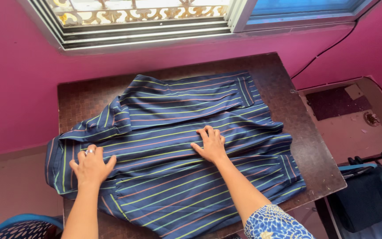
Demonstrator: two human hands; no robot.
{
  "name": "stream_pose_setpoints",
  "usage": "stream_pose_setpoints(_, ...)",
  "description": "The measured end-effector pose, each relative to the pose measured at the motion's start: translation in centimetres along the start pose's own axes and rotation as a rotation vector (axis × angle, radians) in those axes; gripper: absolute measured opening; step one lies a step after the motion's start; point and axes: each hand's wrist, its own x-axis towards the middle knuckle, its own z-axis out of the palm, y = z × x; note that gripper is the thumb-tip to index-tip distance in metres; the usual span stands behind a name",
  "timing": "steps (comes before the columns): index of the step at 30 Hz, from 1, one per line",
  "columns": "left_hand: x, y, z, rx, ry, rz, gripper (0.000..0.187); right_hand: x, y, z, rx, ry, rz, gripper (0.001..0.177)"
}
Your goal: The person folds a striped shirt on a table and then places it into an open suitcase.
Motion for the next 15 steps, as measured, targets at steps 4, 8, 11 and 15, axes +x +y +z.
stream_pose_setpoints(4, 3.9, 0.1, 2.8, -0.427, 0.029, -0.144, 0.055, 2.5, 3.5, 0.7, 0.049, 0.021, -0.033, 0.057)
stream_pose_setpoints(8, 6.9, 1.5, 5.3, -1.445, -0.024, -0.569, 0.073, 5.1, 8.6, 1.1, 0.49, 0.333, 0.172, 0.046)
stream_pose_setpoints(11, 8.0, 2.2, 6.3, -1.953, -0.069, -0.788, 0.069, 6.7, 11.4, 0.7, 0.613, 0.424, 0.408, 0.038)
stream_pose_setpoints(15, 8.8, 3.7, 6.6, -2.033, -0.035, -0.926, 0.066, 9.8, 15.8, 0.1, 1.234, 0.289, 0.797, 0.039)
